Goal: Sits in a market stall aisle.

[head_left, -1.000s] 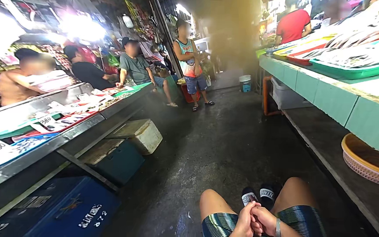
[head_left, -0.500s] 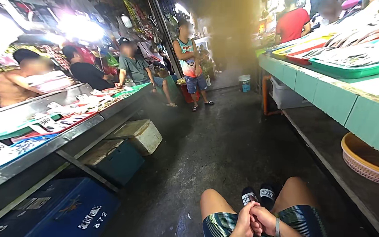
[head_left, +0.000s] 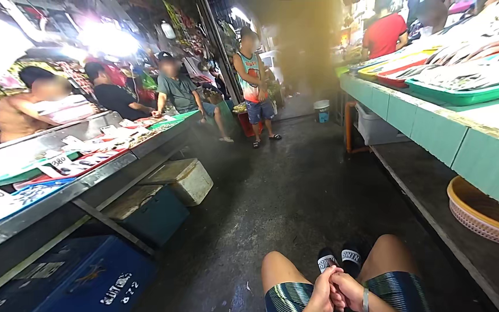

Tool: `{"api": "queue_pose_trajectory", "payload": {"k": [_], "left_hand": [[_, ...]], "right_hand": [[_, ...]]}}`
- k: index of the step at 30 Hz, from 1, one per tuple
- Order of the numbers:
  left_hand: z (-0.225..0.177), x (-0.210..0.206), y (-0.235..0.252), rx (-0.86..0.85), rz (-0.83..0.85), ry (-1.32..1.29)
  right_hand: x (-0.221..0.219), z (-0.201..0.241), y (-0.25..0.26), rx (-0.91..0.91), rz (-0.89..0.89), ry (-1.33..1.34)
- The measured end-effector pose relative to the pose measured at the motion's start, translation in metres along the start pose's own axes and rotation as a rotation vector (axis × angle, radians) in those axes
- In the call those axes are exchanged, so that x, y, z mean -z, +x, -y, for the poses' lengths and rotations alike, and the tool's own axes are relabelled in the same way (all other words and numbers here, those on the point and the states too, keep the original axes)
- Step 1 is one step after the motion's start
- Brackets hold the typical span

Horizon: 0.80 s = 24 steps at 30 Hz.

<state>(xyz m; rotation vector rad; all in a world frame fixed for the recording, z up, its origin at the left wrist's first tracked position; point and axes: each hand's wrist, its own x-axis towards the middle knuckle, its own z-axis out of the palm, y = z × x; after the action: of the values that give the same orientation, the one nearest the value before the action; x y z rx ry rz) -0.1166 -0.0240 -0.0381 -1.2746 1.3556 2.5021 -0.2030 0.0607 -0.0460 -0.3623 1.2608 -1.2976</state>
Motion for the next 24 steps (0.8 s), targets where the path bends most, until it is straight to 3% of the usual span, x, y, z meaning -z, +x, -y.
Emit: {"api": "queue_pose_trajectory", "payload": {"k": [24], "left_hand": [[0.005, 0.001, 0.005, -0.046, 0.035, -0.009]], "right_hand": [[0.005, -0.01, 0.008, 0.009, -0.003, 0.059]]}}
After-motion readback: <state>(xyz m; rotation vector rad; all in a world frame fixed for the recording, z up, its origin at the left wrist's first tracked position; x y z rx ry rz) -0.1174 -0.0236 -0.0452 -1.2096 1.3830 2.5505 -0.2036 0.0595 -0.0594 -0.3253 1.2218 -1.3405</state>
